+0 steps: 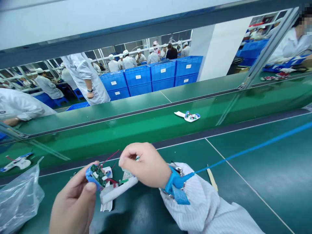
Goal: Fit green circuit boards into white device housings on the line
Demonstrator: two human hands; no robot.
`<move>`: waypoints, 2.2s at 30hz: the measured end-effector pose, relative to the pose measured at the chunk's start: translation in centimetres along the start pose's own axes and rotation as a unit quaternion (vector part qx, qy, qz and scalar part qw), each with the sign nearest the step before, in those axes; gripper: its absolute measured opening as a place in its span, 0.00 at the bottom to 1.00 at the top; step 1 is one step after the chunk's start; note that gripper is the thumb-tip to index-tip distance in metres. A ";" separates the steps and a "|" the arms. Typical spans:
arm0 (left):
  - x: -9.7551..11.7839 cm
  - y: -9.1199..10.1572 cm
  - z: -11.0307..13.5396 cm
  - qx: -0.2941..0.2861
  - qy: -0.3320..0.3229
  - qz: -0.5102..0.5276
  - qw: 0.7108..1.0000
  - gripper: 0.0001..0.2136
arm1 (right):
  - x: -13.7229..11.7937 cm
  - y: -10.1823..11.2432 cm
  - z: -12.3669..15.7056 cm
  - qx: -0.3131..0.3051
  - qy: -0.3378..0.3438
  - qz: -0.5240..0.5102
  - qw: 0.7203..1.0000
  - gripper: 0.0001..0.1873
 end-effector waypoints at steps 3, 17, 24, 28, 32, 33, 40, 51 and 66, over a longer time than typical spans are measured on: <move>-0.4 0.1 -0.4 0.019 0.028 0.086 0.996 0.21 | -0.4 1.4 0.0 0.045 0.013 0.116 0.992 0.10; -1.5 -1.1 -0.8 -0.036 -0.006 0.121 0.992 0.16 | -1.4 -2.7 1.7 0.088 0.098 0.181 0.975 0.09; -1.5 -2.7 0.9 -0.053 -0.080 -0.116 0.989 0.14 | -1.7 -2.1 2.4 0.154 0.112 0.208 0.959 0.10; -1.1 -2.4 1.0 -0.034 -0.072 -0.073 0.994 0.16 | -1.7 -1.7 2.0 0.075 0.070 0.130 0.986 0.11; -1.1 -1.6 1.2 -0.014 -0.043 -0.027 0.999 0.19 | -2.1 -1.8 1.8 0.006 0.089 0.091 0.992 0.11; -1.2 -1.5 1.3 -0.015 -0.041 -0.026 0.999 0.21 | -2.1 -1.8 1.7 -0.004 0.094 0.094 0.991 0.11; -1.0 -1.4 1.6 -0.034 -0.049 -0.050 0.997 0.19 | -2.2 -1.8 1.6 -0.042 0.104 0.107 0.988 0.12; -0.4 -1.6 1.2 -0.087 -0.049 -0.048 0.994 0.18 | -1.9 -1.7 1.7 -0.068 0.083 0.101 0.989 0.12; 1.0 -2.4 1.6 -0.107 -0.214 -0.222 0.945 0.14 | -1.7 -1.7 1.6 -0.100 0.096 0.163 0.977 0.12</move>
Point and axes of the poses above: each hand's wrist, its own z-axis away from the middle knuckle, its own y-axis out of the back of the hand, x = y × z, the point moved 4 cm from there along -z, towards the middle knuckle, and after that the axes turned 3 degrees about y, right-handed, at the moved point
